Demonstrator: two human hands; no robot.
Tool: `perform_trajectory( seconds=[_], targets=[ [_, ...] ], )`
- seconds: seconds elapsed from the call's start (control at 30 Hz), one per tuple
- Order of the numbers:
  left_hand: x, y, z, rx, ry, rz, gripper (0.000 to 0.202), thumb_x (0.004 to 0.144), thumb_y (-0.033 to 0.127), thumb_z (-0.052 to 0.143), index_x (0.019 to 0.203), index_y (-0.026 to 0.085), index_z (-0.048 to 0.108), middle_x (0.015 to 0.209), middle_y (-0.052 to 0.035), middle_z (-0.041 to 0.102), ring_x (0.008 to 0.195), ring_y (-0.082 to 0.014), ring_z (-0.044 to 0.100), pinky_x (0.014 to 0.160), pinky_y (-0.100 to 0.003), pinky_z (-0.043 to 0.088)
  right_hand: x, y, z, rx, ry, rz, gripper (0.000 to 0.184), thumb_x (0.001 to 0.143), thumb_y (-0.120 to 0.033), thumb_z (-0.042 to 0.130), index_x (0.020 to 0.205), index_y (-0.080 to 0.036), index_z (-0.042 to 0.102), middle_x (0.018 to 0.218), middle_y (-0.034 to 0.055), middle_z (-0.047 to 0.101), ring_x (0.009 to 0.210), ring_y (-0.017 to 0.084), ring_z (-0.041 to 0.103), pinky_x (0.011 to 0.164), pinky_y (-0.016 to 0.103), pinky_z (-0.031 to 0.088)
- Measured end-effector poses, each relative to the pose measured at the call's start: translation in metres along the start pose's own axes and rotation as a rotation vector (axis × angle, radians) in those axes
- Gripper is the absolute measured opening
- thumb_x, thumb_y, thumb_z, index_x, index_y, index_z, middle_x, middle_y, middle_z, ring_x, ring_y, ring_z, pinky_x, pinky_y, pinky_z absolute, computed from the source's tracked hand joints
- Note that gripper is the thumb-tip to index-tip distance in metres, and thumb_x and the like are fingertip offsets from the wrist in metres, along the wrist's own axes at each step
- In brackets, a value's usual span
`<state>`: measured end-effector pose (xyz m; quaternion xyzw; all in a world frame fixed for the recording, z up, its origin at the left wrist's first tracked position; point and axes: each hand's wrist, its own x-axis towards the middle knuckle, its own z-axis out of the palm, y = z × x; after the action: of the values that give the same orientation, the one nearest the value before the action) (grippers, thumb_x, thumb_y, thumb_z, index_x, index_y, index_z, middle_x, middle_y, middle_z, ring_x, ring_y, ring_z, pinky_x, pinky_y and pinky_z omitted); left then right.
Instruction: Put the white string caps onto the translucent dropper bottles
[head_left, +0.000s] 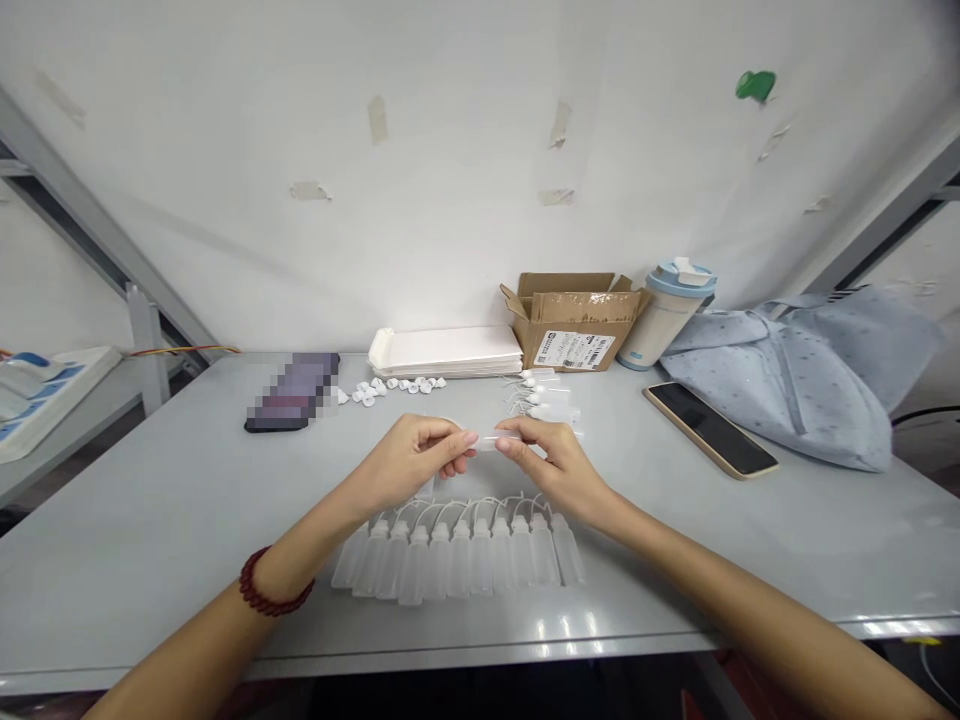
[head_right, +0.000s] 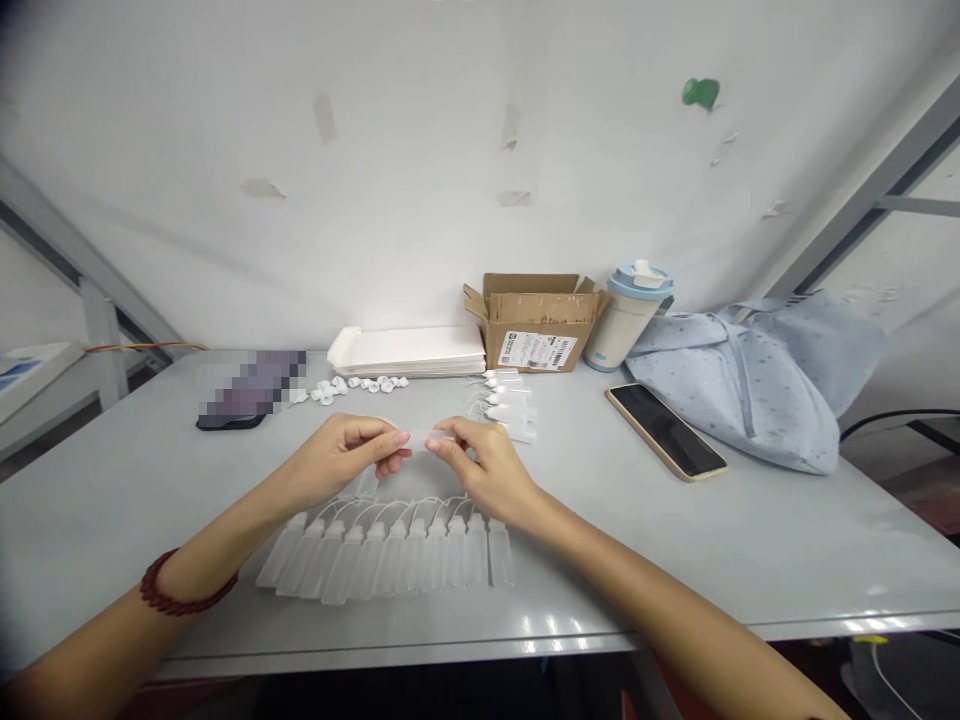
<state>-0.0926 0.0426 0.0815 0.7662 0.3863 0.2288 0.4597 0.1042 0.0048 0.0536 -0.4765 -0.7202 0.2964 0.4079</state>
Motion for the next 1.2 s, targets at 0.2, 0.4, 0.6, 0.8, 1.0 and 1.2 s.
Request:
perform_trajectory(
  seconds=[0.2, 0.4, 0.6, 0.8, 1.0, 1.2],
  targets=[
    [-0.0026, 0.0020, 0.0003, 0.073, 0.030, 0.074, 0.031, 0.084, 0.041, 0.055, 0.072, 0.016, 0.066, 0.069, -0.0022, 0.064, 0.065, -0.0145, 0.057, 0.059, -0.023, 0.044, 0.0013, -0.0039, -0.0032, 0.117, -0.020, 0.097, 0.029, 0.088, -0.040, 0.050, 0.076, -0.016, 0.062, 0.061, -0.0019, 0.050, 0.059, 0.012, 0.044, 0.056, 0.025, 0.034],
    [-0.0014, -0.0013, 0.0018, 0.202, 0.063, 0.171, 0.027, 0.085, 0.037, 0.056, 0.077, 0.016, 0.069, 0.073, -0.0019, 0.066, 0.066, -0.0138, 0.055, 0.060, -0.024, 0.041, 0.0038, -0.0010, -0.0040, 0.257, -0.057, 0.183, 0.034, 0.085, -0.045, 0.052, 0.066, -0.017, 0.055, 0.054, -0.0046, 0.039, 0.052, 0.010, 0.036, 0.051, 0.025, 0.028],
    [0.0003, -0.0044, -0.0001, 0.144, 0.020, 0.092, 0.032, 0.089, 0.042, 0.049, 0.079, 0.017, 0.067, 0.078, -0.0019, 0.068, 0.074, -0.0154, 0.060, 0.066, -0.023, 0.044, 0.0035, -0.0014, -0.0016, 0.250, -0.046, 0.160, 0.036, 0.087, -0.044, 0.050, 0.064, -0.017, 0.053, 0.054, -0.0037, 0.044, 0.053, 0.011, 0.042, 0.055, 0.025, 0.034],
    [0.0003, -0.0048, -0.0006, 0.081, -0.023, 0.019, 0.040, 0.089, 0.045, 0.046, 0.069, 0.015, 0.063, 0.069, -0.0024, 0.066, 0.067, -0.0144, 0.059, 0.060, -0.022, 0.044, 0.0017, -0.0020, 0.0003, 0.159, -0.019, 0.108, 0.028, 0.089, -0.041, 0.050, 0.082, -0.017, 0.063, 0.058, -0.0032, 0.048, 0.055, 0.011, 0.047, 0.057, 0.025, 0.037],
    [-0.0008, -0.0010, 0.0014, 0.118, 0.034, 0.080, 0.034, 0.088, 0.040, 0.051, 0.071, 0.015, 0.065, 0.068, -0.0014, 0.064, 0.066, -0.0137, 0.059, 0.061, -0.022, 0.044, 0.0008, 0.0002, 0.0011, 0.031, -0.003, -0.003, 0.029, 0.092, -0.037, 0.044, 0.087, -0.016, 0.062, 0.069, 0.0006, 0.057, 0.063, 0.012, 0.048, 0.061, 0.025, 0.036],
    [0.0006, -0.0046, 0.0022, 0.261, 0.064, 0.149, 0.033, 0.089, 0.036, 0.049, 0.071, 0.015, 0.066, 0.066, -0.0011, 0.065, 0.063, -0.0128, 0.057, 0.052, -0.021, 0.037, 0.0020, 0.0031, 0.0019, 0.195, -0.042, 0.132, 0.027, 0.090, -0.038, 0.046, 0.081, -0.016, 0.058, 0.057, -0.0044, 0.041, 0.050, 0.009, 0.036, 0.049, 0.023, 0.029]
  ],
)
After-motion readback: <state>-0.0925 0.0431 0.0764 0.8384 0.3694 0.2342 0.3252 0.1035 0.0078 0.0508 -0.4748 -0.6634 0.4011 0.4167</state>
